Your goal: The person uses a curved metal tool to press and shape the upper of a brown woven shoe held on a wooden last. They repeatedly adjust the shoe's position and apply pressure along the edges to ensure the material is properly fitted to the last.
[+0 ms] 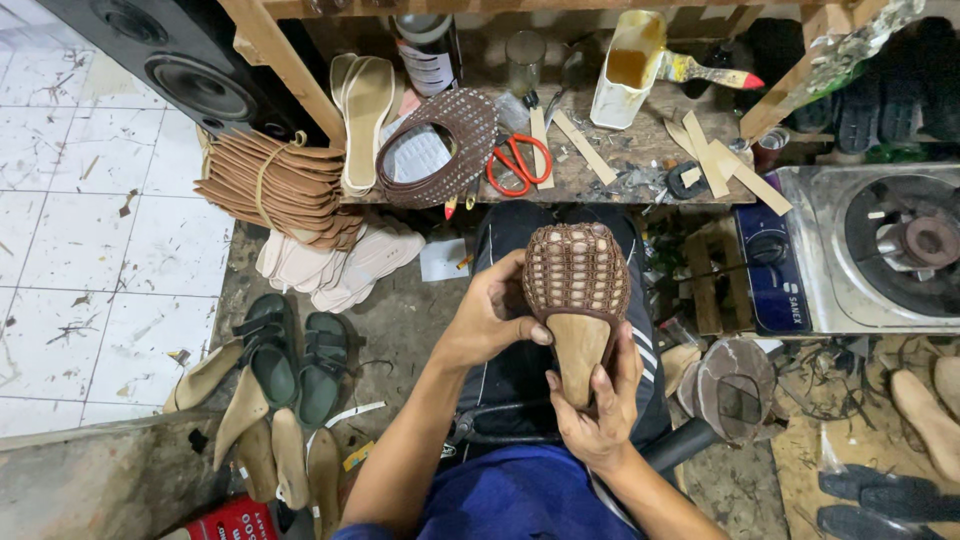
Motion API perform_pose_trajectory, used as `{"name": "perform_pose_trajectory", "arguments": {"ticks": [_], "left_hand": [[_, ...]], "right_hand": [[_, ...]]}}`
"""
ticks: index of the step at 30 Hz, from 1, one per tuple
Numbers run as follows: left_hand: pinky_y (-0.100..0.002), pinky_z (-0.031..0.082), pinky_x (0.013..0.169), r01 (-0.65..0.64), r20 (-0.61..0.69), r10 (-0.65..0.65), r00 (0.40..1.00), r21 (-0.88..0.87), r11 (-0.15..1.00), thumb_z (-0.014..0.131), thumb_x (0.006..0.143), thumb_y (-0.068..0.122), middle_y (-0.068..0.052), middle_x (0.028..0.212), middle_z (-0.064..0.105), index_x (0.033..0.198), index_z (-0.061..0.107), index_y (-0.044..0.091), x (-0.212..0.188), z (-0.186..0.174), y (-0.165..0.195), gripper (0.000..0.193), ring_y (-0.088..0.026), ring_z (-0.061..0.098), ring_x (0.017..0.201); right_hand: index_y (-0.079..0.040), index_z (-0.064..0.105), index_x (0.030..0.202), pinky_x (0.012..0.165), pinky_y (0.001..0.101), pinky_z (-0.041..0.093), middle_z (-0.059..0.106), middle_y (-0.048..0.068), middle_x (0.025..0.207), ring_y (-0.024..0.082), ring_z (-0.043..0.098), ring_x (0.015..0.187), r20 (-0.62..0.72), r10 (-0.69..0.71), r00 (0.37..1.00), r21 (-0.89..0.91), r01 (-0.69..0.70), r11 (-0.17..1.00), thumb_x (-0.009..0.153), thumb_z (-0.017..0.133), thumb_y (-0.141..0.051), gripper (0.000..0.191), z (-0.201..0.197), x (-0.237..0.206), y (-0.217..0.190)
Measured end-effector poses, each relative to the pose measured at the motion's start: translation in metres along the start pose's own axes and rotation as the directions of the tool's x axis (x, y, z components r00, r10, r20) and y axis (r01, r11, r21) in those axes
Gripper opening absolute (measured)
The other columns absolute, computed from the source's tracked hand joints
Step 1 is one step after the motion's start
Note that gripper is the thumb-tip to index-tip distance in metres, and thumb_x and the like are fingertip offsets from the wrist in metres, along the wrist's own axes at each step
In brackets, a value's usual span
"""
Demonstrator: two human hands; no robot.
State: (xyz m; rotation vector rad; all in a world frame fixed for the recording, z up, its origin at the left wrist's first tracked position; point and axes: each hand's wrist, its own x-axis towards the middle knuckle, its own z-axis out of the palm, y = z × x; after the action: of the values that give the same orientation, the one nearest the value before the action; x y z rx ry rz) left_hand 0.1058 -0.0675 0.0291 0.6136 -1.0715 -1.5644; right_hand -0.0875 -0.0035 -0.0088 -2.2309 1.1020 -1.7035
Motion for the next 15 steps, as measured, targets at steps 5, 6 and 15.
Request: {"name": "perform_pose_trajectory", "arguments": {"ticks": [5,6,15], "left_hand": [[-0.034,0.049,0.111,-0.006,0.011,0.006,1.000,0.022,1.000,0.095,0.073,0.014,-0.003,0.132,0.065,0.145,0.053,0.000,-0.0035,-0.0010,-0.0006,0.085,-0.016,0.061,0.125],[-0.034,0.049,0.112,-0.003,0.017,0.003,1.000,0.003,1.000,0.095,0.074,0.014,-0.003,0.133,0.064,0.146,0.052,0.000,-0.0039,-0.0013,-0.0005,0.086,-0.016,0.061,0.126],[-0.035,0.051,0.110,0.025,0.053,-0.019,0.998,-0.116,0.993,0.095,0.074,0.011,-0.004,0.140,0.062,0.153,0.046,0.000,-0.0043,-0.0024,0.0010,0.093,-0.016,0.060,0.129]], "right_hand": [[-0.028,0.037,0.158,0.116,0.0563,0.042,0.035,0.031,0.159,0.050,0.045,0.143,-0.005,-0.008,1.000,0.002,0.008,1.000,0.079,0.087,-0.004,0.096,0.0008,-0.0031,-0.0005],[-0.028,0.037,0.158,0.116,0.0557,0.042,0.035,0.031,0.160,0.050,0.045,0.143,0.000,-0.005,1.000,0.007,0.005,1.000,0.080,0.087,-0.004,0.096,0.0008,-0.0034,-0.0006],[-0.030,0.039,0.157,0.116,0.0548,0.043,0.035,0.029,0.160,0.049,0.045,0.142,0.003,-0.016,1.000,-0.015,0.016,1.000,0.080,0.088,-0.003,0.094,0.0014,-0.0060,-0.0008]]}}
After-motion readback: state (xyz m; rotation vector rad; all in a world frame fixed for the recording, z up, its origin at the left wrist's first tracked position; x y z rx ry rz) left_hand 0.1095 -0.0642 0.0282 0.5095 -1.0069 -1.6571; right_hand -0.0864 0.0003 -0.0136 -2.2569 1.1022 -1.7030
